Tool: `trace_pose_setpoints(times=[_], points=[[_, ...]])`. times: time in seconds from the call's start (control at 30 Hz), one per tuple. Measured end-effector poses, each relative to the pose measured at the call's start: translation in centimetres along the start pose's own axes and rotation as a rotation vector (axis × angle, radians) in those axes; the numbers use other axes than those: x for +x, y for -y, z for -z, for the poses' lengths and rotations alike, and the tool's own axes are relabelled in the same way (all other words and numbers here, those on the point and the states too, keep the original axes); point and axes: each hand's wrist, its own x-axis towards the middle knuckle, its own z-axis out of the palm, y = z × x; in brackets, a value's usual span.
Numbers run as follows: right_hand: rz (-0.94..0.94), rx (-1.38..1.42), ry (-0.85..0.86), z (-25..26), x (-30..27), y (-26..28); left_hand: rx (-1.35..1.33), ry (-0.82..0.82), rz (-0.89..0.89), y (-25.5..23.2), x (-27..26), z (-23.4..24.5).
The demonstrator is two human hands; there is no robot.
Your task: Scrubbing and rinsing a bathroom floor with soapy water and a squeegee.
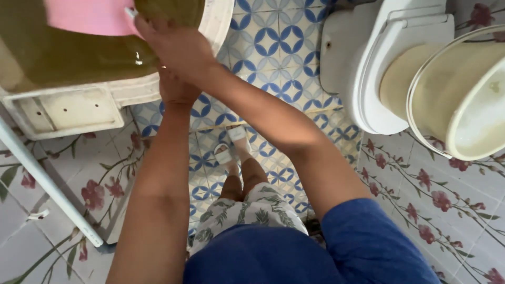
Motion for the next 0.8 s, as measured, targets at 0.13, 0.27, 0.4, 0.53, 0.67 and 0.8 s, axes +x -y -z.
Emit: trace_pose_setpoints(times=[0.13,0.27,0.4,0.53,0.67,0.8], points=[[-0.012,-0.336,0.095,-7.8,1.3,0.7,-0.381,0.101,0.247,-1.1,0.8,3.2],[-0.176,-0.161,0.326,-9.7,3.0,0.1,-0.252,-0.025,0.127,-1.0,1.0,3.6],[-0.265,0.33,0.491,-3.0,5.0,-2.1,-0.073,-0.132,0.029,-0.6,0.3,1.0],[-0.356,0.659,0.306,-3.1,0.3,-3.9,-0.098,-0.157,0.033,-1.4,1.6,4.7],[-0.49,0.844,-0.063,0.6,-4.5,-2.4,0.091,-0.079,-0.027,-0.4,1.1,2.1],[-0.496,0.94,-0.309,6.9,-10.7,-1.1,-0.031,-0.136,0.002,-0.8,1.6,4.2]])
